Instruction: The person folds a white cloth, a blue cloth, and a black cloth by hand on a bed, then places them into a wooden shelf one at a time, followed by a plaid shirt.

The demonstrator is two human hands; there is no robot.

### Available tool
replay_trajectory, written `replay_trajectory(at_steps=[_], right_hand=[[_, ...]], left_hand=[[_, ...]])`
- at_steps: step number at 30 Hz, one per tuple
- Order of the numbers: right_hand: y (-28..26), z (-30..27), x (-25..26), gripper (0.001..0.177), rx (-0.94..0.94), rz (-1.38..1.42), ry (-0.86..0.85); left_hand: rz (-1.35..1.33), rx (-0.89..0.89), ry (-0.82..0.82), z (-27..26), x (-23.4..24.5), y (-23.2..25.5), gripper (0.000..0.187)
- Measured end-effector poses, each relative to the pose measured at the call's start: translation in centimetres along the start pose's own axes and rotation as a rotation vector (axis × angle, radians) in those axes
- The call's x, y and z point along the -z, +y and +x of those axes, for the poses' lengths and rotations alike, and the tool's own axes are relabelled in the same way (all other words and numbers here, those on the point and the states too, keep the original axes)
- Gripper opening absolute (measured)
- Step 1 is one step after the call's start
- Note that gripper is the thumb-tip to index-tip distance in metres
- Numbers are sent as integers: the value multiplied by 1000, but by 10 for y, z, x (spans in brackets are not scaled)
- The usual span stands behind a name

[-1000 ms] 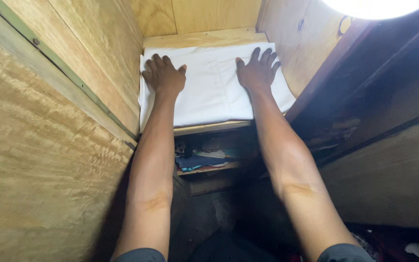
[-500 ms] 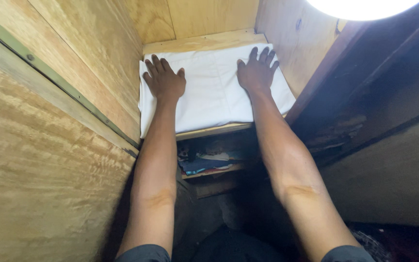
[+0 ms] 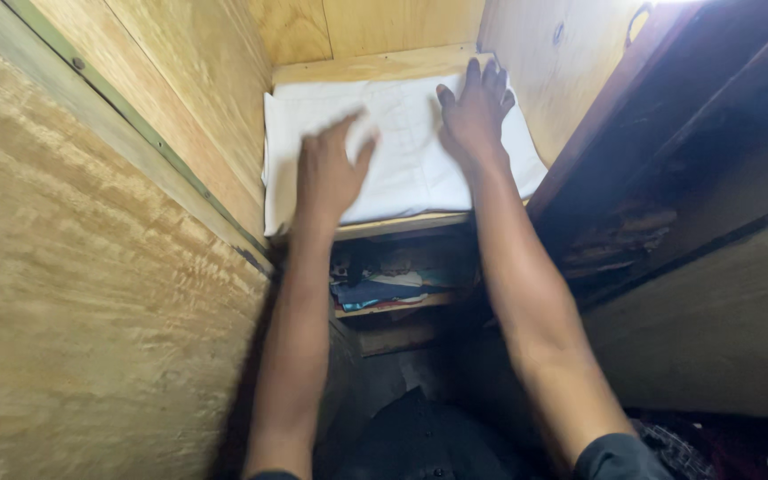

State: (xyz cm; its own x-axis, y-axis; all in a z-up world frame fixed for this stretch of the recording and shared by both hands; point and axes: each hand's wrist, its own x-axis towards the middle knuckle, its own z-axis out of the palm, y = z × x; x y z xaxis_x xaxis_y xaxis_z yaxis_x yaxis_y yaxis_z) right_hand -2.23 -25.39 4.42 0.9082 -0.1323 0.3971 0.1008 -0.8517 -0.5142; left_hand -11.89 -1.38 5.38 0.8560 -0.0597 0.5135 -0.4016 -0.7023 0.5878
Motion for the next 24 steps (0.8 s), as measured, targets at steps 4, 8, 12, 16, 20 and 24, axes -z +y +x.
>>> replay_trajectory(at_steps=[4,8,12,16,20,24], right_hand=[[-7,-86,47,50,321,324,-99],[-11,-150,81,66,668,202,-216],[-4,-165,78,62,581,-92,-104],[1,-169,70,63,477,-335,-40],[-3,-166,69,68,424,-466,-71],[-10,-159,74,70,454,-534,-139]], left_hand=[[46,-285,24,-84,16,28,41],[266,-270,20,-113,16,12,48],[449,-102,33,-112,11,-5,58],[553,20,14,-110,18,-15,54],[607,35,-17,-104,15,-20,48],[727,-3,-52,-99,19,-17,50]])
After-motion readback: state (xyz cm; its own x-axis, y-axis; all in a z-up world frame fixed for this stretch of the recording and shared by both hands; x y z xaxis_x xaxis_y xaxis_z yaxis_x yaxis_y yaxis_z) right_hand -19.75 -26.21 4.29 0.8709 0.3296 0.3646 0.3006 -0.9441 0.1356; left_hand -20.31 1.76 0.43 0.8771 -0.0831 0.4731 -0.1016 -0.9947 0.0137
